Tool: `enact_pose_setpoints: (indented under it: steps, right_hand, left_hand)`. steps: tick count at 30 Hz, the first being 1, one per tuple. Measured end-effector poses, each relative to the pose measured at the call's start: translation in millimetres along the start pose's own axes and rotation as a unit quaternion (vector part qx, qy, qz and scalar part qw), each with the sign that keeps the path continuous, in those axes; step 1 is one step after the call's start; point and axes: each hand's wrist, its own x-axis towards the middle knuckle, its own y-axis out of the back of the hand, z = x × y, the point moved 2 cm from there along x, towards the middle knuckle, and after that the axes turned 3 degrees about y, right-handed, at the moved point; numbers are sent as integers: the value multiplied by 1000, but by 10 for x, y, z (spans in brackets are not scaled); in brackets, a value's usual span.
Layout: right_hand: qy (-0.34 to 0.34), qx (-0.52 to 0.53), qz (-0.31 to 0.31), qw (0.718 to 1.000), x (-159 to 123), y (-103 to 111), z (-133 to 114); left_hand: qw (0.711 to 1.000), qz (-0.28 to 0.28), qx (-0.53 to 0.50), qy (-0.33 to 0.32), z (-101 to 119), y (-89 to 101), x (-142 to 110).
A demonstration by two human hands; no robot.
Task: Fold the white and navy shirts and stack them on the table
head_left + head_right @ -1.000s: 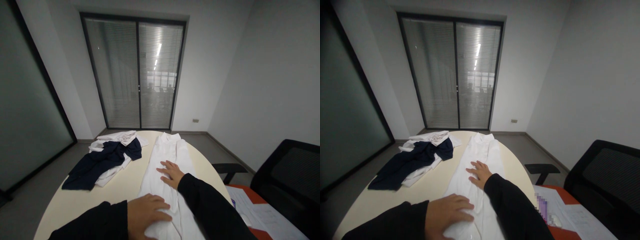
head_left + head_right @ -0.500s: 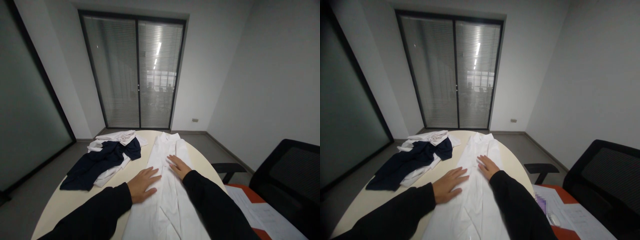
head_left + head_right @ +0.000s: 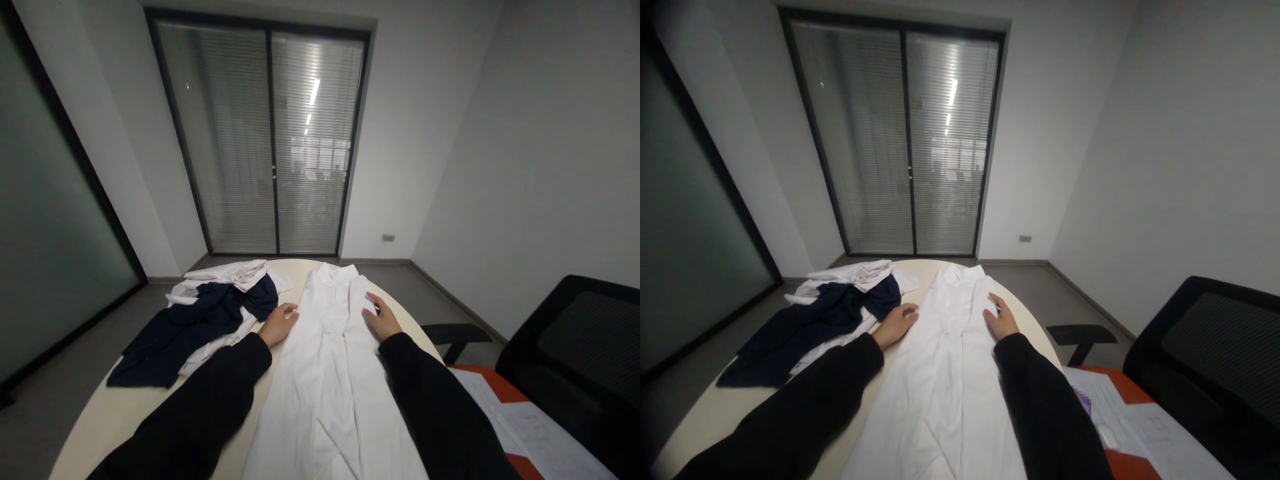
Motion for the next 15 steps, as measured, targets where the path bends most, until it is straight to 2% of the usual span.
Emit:
enact_pose_setpoints:
  steps: [5, 7, 12, 15]
  right_hand:
    - [-45, 77, 31, 996, 131, 36, 58]
    - [-60, 102, 29, 993, 154, 51, 53]
    - [-76, 156, 17, 985, 173, 48, -74]
    - [-86, 223, 13, 971, 174, 26, -175]
  left_hand:
    - [997, -36, -47, 46, -63, -105, 327]
    - [996, -31, -54, 62, -75, -147, 420]
    - [994, -20, -53, 90, -32, -236, 585]
    - [993, -24, -54, 103, 8, -276, 625]
